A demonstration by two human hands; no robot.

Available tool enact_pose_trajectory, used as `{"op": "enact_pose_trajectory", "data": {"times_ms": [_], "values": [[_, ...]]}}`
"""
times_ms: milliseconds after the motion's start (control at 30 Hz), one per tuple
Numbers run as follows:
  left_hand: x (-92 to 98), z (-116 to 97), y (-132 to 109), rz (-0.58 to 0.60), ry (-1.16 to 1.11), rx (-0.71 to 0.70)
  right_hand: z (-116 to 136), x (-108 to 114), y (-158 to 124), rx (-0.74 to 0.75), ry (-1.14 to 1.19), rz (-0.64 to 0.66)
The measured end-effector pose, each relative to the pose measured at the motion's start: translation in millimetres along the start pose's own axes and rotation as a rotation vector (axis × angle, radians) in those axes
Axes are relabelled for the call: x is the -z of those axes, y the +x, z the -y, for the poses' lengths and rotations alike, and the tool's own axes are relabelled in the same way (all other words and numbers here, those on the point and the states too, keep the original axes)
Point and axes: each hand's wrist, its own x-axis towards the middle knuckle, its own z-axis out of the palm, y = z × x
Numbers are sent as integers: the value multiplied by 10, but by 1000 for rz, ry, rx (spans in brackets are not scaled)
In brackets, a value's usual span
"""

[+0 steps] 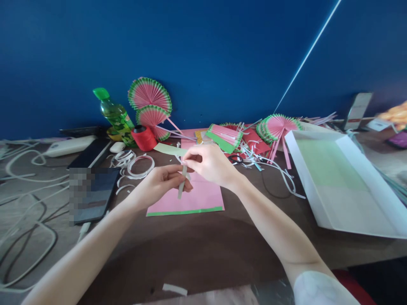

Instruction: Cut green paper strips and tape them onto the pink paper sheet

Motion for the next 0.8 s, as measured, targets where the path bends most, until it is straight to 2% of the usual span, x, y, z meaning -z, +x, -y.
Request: {"op": "enact_pose_trajectory", "data": {"times_ms": [167, 333, 500, 667, 733, 800], "values": [[-8, 0, 14, -21, -73, -2, -13, -19, 1, -18, 88, 26], [-33, 16, 26, -93, -152, -23, -56, -63, 9, 29, 52, -9], [2, 26, 22, -114, -71, -52, -76, -66, 15, 44, 42, -63], [86, 14, 12, -198, 12, -139, -99, -37, 27, -45, 108, -137], [108, 10, 12, -244, 4, -164, -106, -31, 37, -88, 164, -105], [113, 18, 18, -258, -5, -185, -106, -40, 48, -110, 253, -2]]}}
